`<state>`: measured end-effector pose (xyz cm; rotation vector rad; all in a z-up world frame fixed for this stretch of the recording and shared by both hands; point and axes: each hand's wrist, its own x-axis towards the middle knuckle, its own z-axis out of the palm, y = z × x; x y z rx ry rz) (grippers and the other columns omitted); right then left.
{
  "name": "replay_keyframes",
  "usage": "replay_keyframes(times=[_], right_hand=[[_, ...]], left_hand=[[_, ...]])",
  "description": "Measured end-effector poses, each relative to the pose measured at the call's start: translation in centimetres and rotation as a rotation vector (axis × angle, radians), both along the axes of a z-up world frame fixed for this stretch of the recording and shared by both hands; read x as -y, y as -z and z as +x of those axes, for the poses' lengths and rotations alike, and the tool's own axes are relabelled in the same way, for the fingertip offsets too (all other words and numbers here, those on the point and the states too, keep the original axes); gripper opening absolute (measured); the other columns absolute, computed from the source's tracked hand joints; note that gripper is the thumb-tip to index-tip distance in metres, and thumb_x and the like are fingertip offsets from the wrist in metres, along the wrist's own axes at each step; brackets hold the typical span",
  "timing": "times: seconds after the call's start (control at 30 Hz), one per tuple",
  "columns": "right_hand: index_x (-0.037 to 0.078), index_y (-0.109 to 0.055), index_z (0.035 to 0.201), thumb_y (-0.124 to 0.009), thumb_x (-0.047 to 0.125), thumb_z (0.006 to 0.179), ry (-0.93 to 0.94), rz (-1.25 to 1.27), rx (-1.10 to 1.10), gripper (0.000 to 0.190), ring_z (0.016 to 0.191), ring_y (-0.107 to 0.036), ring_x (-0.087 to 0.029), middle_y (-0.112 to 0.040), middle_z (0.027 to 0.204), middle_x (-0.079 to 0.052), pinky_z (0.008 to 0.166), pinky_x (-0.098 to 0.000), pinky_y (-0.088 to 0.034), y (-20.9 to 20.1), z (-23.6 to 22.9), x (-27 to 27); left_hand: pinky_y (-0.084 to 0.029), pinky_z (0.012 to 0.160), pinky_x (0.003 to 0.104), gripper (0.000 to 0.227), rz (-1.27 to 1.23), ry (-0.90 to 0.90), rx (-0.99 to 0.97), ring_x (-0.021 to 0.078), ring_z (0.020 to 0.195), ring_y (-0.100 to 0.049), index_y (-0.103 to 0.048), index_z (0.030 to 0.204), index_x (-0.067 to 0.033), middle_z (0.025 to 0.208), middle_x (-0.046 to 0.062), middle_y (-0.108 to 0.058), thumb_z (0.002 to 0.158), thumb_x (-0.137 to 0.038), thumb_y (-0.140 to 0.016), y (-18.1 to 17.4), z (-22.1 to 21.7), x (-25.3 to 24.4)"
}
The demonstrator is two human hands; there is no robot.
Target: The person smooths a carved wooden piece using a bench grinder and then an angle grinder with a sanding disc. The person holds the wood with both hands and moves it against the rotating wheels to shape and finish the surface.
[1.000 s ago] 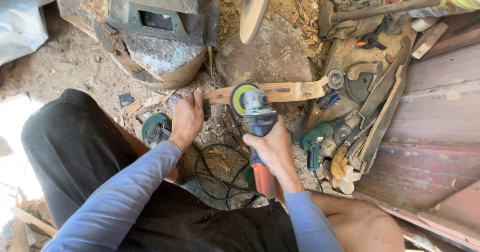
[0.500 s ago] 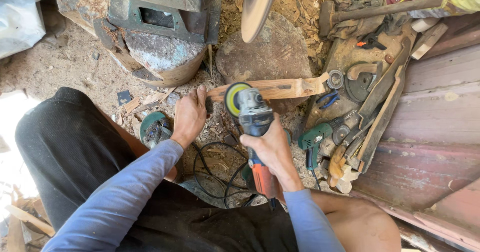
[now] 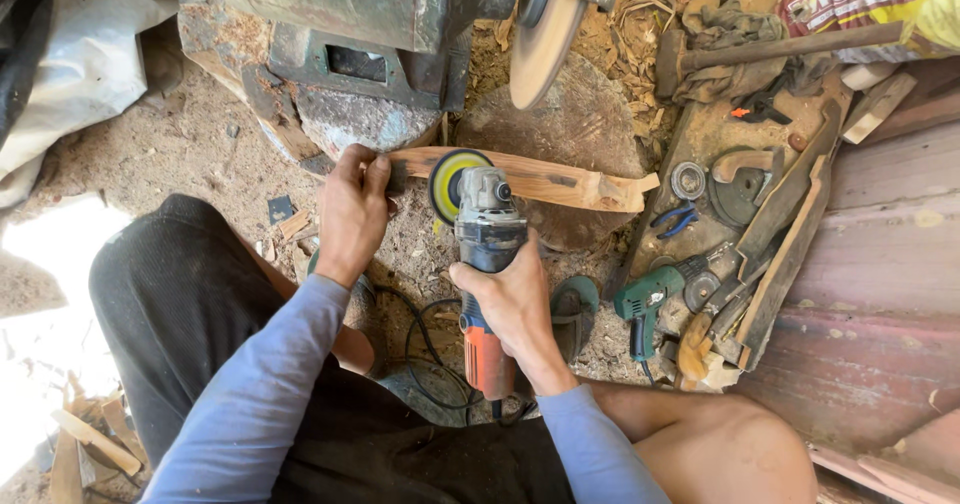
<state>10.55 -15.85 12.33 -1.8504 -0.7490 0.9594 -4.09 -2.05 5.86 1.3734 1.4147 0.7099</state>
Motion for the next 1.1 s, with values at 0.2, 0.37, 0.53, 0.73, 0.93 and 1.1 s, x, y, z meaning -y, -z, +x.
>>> replay_keyframes(times=[0.2,0.37,0.53,0.73,0.93,1.1], right_hand=[[0.003,-0.054,0.114,-0.085,0.013,0.062,0.002,-0.079,0.064,0.061,0.082,-0.070,-0.017,-0.071,0.097,-0.008,0.076,-0.0323,-0.060,0.7,0.1,-0.6],[0.000,-0.053,0.119,-0.085,0.014,0.064,0.027,-0.070,0.001,0.065,0.083,-0.070,-0.020,-0.070,0.102,-0.013,0.075,-0.0353,-0.062,0.9,-1.0,-1.0],[0.002,-0.052,0.122,-0.085,0.017,0.062,-0.015,-0.056,0.104,0.070,0.081,-0.071,-0.019,-0.073,0.097,-0.009,0.075,-0.0347,-0.059,0.5,-2.4,-1.3],[0.003,-0.057,0.117,-0.085,0.020,0.062,0.040,-0.100,0.164,0.064,0.084,-0.072,-0.021,-0.075,0.097,-0.010,0.078,-0.0354,-0.059,-0.4,-1.4,-1.9],[0.004,-0.052,0.123,-0.085,0.020,0.061,-0.007,-0.078,0.179,0.072,0.086,-0.072,-0.021,-0.074,0.100,-0.009,0.079,-0.0357,-0.057,-0.5,-1.6,-1.9],[0.003,-0.053,0.121,-0.084,0.019,0.062,0.060,-0.108,0.186,0.069,0.085,-0.072,-0.022,-0.074,0.099,-0.010,0.078,-0.0366,-0.058,-0.7,-1.0,-2.1]], left_hand=[[-0.058,0.059,0.034,0.026,0.207,0.032,0.130,0.0144,0.068,-0.067,-0.066,0.123,-0.0024,0.098,0.013,-0.077,0.105,-0.019,-0.056,-0.1,-0.7,-0.3],[-0.053,0.049,0.036,0.025,0.078,0.016,-0.022,0.0163,0.056,-0.066,-0.067,0.113,-0.0021,0.083,0.011,-0.076,0.105,-0.024,-0.058,-0.9,-0.3,-1.5],[-0.056,0.057,0.031,0.020,0.346,0.000,0.021,0.0124,0.060,-0.070,-0.071,0.110,-0.0039,0.080,0.012,-0.076,0.105,-0.021,-0.061,-1.4,-0.2,-1.2],[-0.047,0.049,0.036,0.020,0.122,0.030,-0.075,0.0173,0.049,-0.062,-0.070,0.101,-0.0058,0.064,0.013,-0.072,0.105,-0.022,-0.059,-1.8,-0.2,-1.4],[-0.049,0.048,0.030,0.019,0.260,0.020,0.001,0.0101,0.051,-0.064,-0.068,0.097,-0.0047,0.067,0.011,-0.073,0.106,-0.020,-0.060,-1.0,-0.2,-1.3],[-0.044,0.042,0.032,0.020,0.158,0.040,-0.037,0.0127,0.045,-0.056,-0.068,0.098,-0.0063,0.067,0.011,-0.073,0.107,-0.020,-0.057,-0.5,-0.3,-1.6]])
